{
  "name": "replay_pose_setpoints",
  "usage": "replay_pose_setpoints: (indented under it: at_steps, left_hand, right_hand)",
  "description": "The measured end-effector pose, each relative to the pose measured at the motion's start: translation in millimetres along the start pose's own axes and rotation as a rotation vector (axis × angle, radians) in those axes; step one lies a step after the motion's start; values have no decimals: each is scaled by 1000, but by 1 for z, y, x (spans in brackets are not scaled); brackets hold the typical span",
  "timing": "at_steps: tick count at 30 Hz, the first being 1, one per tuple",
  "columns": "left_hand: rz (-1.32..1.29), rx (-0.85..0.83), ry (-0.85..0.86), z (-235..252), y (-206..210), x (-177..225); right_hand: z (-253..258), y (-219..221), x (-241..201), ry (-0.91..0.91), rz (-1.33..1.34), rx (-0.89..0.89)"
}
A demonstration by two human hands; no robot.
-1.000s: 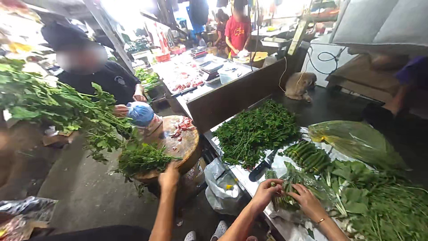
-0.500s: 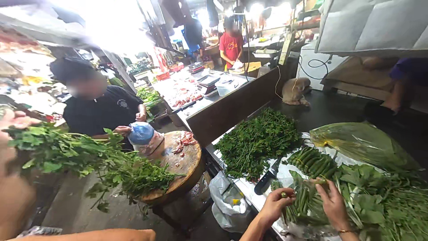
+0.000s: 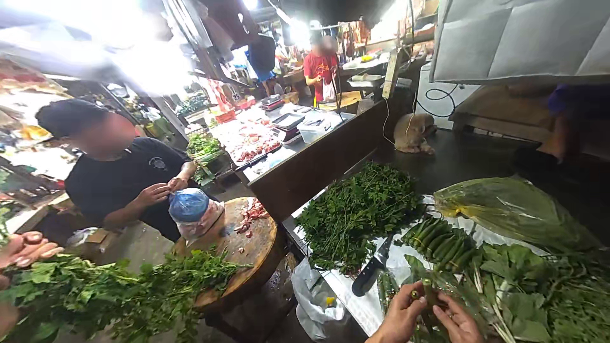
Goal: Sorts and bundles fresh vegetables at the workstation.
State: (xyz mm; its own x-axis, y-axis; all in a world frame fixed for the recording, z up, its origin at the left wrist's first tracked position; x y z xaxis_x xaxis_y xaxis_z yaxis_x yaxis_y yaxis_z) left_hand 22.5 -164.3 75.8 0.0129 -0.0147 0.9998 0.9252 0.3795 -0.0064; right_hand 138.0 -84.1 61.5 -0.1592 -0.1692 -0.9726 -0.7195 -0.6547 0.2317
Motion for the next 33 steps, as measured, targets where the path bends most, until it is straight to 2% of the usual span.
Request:
replay_pose_setpoints:
  at_steps: [4,7,9,13,16,21,30,33]
  left_hand:
    - [27,-47,-66,9,7,-12]
    - [16,-67,-102,15,8,-12]
    - [15,-75,-121,16,9,-4]
    - [-10,-90,-149,19,10,12]
    - [-52,-108,-132,20,9,12]
    - [-118,-90,-138,11,9,5]
    - [-253,-47,-140,-13,-3,-5]
    - [-242,25,-174,-24,-12,-9]
  right_hand:
    - [-7,-4,10,90,75,-26]
    - [-4,-6,11,90,121,9]
    - [-1,-7,12,69,131,39]
    - [-3,0,-4,141,157,92]
    - [-4,8,-13,129,233,116]
    - [-13,17,-4,98,304,142]
    - [-32,37,5,165,280,102]
    - [-37,45,3,136,71,-10]
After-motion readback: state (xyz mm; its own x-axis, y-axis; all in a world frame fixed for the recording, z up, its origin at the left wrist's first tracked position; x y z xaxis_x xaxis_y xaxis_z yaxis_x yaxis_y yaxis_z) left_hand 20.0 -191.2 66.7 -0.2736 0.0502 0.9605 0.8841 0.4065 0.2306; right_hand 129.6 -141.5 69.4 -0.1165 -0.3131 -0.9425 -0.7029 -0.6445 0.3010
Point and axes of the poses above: each hand's wrist, its own z-axis towards the middle knuckle, its own y-axis out of the palm, x = y × z, the point moved 6 cm from there along z, towards the middle knuckle, and after that the axes turned 7 degrees about z, right-handed, at the moved point
